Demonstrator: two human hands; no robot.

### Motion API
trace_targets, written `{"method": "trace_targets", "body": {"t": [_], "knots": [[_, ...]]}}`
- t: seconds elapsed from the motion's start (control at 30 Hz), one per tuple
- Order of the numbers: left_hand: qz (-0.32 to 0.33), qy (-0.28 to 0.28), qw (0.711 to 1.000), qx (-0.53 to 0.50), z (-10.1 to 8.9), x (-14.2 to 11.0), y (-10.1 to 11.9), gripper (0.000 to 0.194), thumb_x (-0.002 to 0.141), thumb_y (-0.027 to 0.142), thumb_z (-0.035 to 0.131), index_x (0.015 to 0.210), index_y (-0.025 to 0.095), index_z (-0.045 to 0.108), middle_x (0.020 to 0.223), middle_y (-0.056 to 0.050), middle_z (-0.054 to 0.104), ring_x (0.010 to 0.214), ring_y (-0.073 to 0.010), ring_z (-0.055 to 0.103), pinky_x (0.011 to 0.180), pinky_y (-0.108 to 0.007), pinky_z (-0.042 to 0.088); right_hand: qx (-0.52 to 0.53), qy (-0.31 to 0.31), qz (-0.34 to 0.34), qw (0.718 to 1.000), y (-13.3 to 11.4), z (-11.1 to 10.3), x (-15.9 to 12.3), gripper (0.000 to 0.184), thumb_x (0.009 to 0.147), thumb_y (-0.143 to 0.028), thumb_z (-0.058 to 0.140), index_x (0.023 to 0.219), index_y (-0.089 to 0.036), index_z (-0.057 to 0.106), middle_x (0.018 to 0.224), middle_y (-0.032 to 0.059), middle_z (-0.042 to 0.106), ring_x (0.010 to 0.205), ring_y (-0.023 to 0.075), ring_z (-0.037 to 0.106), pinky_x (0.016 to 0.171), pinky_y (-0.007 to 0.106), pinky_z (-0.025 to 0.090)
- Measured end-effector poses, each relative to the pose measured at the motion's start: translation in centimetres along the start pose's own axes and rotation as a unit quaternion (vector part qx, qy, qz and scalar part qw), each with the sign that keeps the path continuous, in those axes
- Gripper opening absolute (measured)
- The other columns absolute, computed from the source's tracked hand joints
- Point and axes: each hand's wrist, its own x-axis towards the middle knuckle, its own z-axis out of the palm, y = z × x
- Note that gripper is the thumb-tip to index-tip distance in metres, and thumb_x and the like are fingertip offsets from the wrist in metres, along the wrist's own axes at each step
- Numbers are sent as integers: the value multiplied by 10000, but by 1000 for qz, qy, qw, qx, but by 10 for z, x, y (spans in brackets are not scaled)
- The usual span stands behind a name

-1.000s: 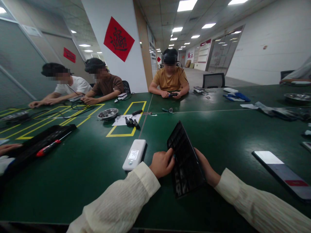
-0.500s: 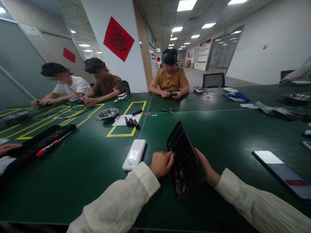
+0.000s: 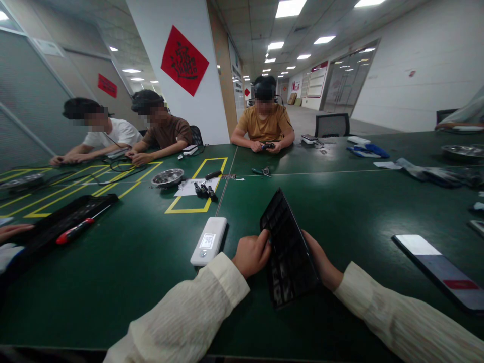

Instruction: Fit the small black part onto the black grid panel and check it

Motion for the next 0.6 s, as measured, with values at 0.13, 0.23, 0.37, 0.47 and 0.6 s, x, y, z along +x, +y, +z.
{"method": "trace_targets", "body": {"t": [0.13,0.23,0.37,0.47,0.6], "knots": [[8,0,1000,-5,-3,0,2,209,915,281,282,948,178,461,603,-13,604,525,-162,573,495,-263,336,13,-12,-5,1000,3,-1,2,283,644,-445,666,834,-236,641,824,8,685,840,226,608,697,327,482],[-1,-10,1000,-10,-6,1,3,198,907,301,302,928,187,462,611,-10,603,532,-156,570,505,-259,340,23,-23,3,999,7,-3,4,296,662,-454,662,857,-233,645,834,12,684,875,236,605,721,336,478],[-12,-24,1000,-10,-7,1,3,208,913,304,302,901,193,478,602,-7,597,524,-147,556,505,-254,323,22,-24,0,999,10,-5,5,311,687,-459,643,898,-231,650,858,25,682,890,247,599,744,358,472],[-16,-29,999,3,-7,1,3,234,922,303,298,878,193,499,587,-8,591,513,-143,544,502,-252,304,9,-20,-6,1000,6,-4,3,316,692,-466,634,899,-229,651,850,29,682,877,251,601,736,364,471],[-9,-37,999,29,-7,3,2,318,951,324,264,821,193,523,593,-17,604,519,-138,544,510,-249,295,-5,-20,-3,1000,0,-2,-1,299,679,-460,639,884,-242,650,852,22,684,870,250,602,726,357,469]]}}
